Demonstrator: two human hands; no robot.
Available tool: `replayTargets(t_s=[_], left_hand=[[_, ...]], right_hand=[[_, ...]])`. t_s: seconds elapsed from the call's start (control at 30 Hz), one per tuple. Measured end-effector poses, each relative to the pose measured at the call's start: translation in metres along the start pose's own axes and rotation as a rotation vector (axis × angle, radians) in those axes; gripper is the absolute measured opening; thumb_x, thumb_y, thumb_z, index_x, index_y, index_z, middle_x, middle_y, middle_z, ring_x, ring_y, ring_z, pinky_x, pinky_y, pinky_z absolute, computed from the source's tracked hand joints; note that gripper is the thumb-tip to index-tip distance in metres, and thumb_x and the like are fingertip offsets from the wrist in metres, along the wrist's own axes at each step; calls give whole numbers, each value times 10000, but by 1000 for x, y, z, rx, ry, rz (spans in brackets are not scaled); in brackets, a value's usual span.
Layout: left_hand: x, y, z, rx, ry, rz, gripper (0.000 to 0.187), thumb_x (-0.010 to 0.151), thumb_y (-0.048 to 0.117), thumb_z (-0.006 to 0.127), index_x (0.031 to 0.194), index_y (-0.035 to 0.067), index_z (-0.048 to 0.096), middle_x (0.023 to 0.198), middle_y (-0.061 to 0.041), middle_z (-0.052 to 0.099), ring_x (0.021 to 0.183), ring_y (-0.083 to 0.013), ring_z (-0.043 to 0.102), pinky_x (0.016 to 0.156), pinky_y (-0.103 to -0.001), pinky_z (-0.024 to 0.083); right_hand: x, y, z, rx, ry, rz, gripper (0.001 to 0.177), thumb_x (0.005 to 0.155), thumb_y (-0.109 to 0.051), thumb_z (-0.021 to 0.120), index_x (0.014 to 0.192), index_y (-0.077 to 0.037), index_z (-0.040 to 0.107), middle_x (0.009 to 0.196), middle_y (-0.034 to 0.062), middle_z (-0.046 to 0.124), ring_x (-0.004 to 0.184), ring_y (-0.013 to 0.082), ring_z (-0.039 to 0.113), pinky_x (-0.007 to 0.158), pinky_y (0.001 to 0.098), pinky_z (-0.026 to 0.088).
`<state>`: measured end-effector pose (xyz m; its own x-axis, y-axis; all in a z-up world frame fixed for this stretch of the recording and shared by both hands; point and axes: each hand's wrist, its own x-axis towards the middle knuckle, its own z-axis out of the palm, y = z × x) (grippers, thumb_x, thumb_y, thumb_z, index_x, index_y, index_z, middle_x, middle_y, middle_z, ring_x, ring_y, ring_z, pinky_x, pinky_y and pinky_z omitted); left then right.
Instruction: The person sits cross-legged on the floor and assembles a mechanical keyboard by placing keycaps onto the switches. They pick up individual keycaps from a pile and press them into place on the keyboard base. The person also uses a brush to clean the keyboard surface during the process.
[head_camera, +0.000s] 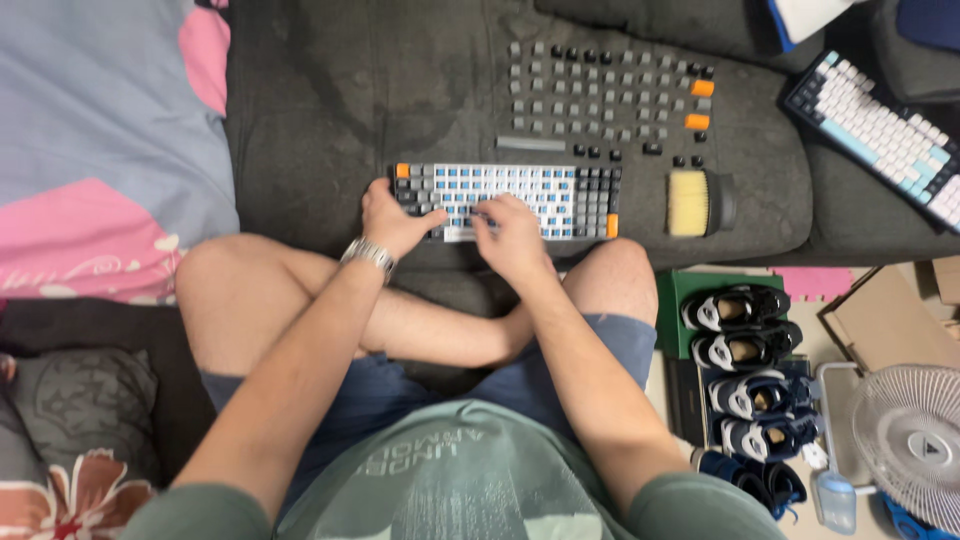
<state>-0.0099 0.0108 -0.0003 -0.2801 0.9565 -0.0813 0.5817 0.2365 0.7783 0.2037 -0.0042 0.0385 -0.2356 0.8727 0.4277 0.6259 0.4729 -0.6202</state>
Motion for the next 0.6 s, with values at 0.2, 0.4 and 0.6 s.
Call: replayTargets(t_s=[0.2, 0.4, 0.6], left_hand=[[50, 63, -7, -119, 83, 472, 419, 897, 253, 766, 1232, 51, 616, 1215, -161, 643, 1131, -318, 644, 973, -408, 522], [225, 126, 76, 222, -125, 673, 255, 934, 252, 745, 1122, 83, 713, 1116, -147, 685, 1054, -363, 654, 905, -450, 530], [298, 142, 135, 464, -367, 692, 387, 839, 268, 810, 1169, 79, 734, 1146, -167, 709, 1082, -367, 651, 935, -464, 515]], right_hand=[[-8, 127, -122, -95, 465, 526, 231, 922, -213, 751, 1076, -45, 718, 981, 87, 720, 919, 252, 691, 844, 378, 549], [-43, 292, -196, -538, 374, 863, 648, 893, -425, 827, 1198, 100, 598, 1169, 344, 616, 1060, 504, 607, 922, 517, 495], [-59, 299, -207, -582, 245, 771, 766, 783, -473, 875, 1227, 105, 637, 1190, 330, 652, 1076, 470, 638, 919, 499, 509]])
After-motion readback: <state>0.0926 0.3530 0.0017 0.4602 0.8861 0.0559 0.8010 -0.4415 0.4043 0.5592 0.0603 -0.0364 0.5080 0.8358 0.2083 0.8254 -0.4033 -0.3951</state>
